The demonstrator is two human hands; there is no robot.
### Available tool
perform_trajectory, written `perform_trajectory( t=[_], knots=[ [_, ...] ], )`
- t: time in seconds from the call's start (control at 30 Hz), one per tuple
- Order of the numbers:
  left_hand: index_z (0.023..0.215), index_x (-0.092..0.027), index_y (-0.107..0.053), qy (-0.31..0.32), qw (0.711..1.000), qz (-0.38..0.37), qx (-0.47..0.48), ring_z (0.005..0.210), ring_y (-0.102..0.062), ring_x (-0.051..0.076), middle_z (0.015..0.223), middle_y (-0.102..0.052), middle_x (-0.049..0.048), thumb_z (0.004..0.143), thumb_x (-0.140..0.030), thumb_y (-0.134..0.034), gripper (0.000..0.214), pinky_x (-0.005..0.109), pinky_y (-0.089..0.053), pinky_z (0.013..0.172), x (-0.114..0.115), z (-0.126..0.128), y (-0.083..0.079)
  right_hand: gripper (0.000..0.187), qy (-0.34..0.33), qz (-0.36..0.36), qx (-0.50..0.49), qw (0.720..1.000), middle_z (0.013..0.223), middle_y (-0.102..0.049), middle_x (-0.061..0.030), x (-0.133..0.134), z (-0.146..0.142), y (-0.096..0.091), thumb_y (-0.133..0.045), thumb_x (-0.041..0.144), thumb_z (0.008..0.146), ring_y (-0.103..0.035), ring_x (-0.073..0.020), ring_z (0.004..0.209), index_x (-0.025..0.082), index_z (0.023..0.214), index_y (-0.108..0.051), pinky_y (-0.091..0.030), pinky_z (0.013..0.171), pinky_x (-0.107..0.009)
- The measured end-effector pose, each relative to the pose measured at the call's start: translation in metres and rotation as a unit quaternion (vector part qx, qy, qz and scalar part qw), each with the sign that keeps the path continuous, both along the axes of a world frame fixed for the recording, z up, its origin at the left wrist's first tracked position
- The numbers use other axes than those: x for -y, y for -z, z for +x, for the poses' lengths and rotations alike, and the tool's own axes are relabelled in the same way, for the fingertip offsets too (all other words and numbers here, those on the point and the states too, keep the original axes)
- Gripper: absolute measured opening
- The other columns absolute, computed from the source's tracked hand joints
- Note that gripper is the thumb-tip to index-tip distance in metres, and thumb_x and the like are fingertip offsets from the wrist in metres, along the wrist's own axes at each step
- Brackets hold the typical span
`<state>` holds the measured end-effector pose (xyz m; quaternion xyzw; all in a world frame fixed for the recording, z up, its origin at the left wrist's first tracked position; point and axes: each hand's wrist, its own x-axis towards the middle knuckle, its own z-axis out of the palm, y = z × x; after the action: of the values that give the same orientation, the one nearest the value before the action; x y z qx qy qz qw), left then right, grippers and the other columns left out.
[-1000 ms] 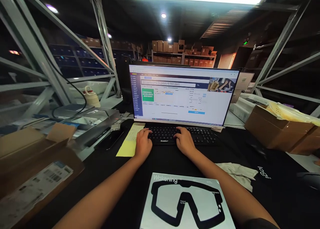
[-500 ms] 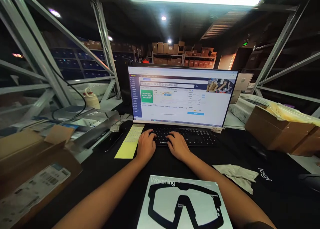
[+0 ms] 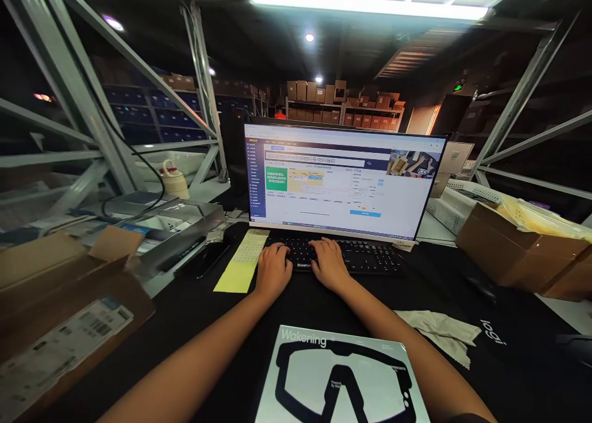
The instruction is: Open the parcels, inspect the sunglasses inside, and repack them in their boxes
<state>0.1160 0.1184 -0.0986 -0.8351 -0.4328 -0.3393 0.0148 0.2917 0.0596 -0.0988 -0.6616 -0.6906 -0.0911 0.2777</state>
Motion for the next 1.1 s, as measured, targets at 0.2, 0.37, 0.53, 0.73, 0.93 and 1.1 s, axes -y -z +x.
perform_trajectory(
  t=[0.2,0.37,0.53,0.73,0.93,1.1],
  knots=[
    [0.107,-0.016,-0.065,0.016,1.000,-0.001,-0.018,0.118,-0.055,0.030,0.121,-0.061,0.0141,0.085,-0.012,-0.056,0.024,0.047,-0.037,0.111,0.001,0.002,0.000,0.040,-0.001,0.001,0.034,0.999,0.141,-0.052,-0.0144,0.001,-0.005,0.004,-0.061,0.031,0.093,-0.040,-0.0328,0.137,0.022,0.132,-0.061,-0.028,0.116,-0.055],
    [0.106,-0.018,-0.065,0.025,0.999,0.000,-0.035,0.121,-0.053,0.031,0.123,-0.061,0.0147,0.089,-0.022,-0.058,0.019,0.050,-0.037,0.110,0.006,0.003,-0.002,0.028,-0.010,-0.002,0.061,0.998,0.134,-0.057,-0.0101,0.000,-0.005,0.002,-0.057,0.040,0.097,-0.038,-0.0333,0.138,0.032,0.119,-0.071,-0.021,0.117,-0.061],
    [0.104,-0.017,-0.066,0.012,0.999,0.004,-0.042,0.119,-0.055,0.031,0.122,-0.062,0.0146,0.089,-0.021,-0.057,0.017,0.052,-0.036,0.110,0.007,0.003,-0.003,0.034,-0.004,0.008,0.057,0.998,0.115,-0.068,-0.0065,-0.006,0.001,0.002,-0.054,0.034,0.100,-0.058,-0.0246,0.115,0.031,0.133,-0.060,-0.028,0.116,-0.059],
    [0.104,-0.016,-0.067,0.013,0.999,0.010,-0.048,0.119,-0.056,0.031,0.123,-0.062,0.0152,0.090,-0.020,-0.057,0.017,0.052,-0.037,0.110,0.008,0.003,-0.003,0.042,0.009,0.031,0.059,0.998,0.138,-0.055,-0.0112,-0.008,0.008,0.005,-0.062,0.039,0.096,-0.057,-0.0279,0.120,0.018,0.132,-0.056,-0.049,0.100,-0.052],
    [0.103,-0.016,-0.067,0.019,0.998,0.020,-0.054,0.118,-0.056,0.031,0.122,-0.062,0.0149,0.091,-0.020,-0.057,0.016,0.053,-0.037,0.110,0.010,0.002,-0.005,0.035,0.043,0.034,0.098,0.994,0.129,-0.060,-0.0100,0.000,0.017,0.004,-0.061,0.036,0.097,-0.063,-0.0234,0.109,0.018,0.127,-0.059,-0.055,0.091,-0.045],
    [0.101,-0.017,-0.066,0.027,0.998,0.027,-0.059,0.118,-0.056,0.030,0.121,-0.062,0.0146,0.092,-0.020,-0.055,0.015,0.052,-0.036,0.111,0.011,-0.001,-0.006,0.035,0.115,0.017,0.136,0.984,0.132,-0.059,-0.0100,0.017,0.057,-0.008,-0.060,0.038,0.097,-0.061,-0.0240,0.112,0.019,0.127,-0.059,-0.053,0.095,-0.047]
  ],
)
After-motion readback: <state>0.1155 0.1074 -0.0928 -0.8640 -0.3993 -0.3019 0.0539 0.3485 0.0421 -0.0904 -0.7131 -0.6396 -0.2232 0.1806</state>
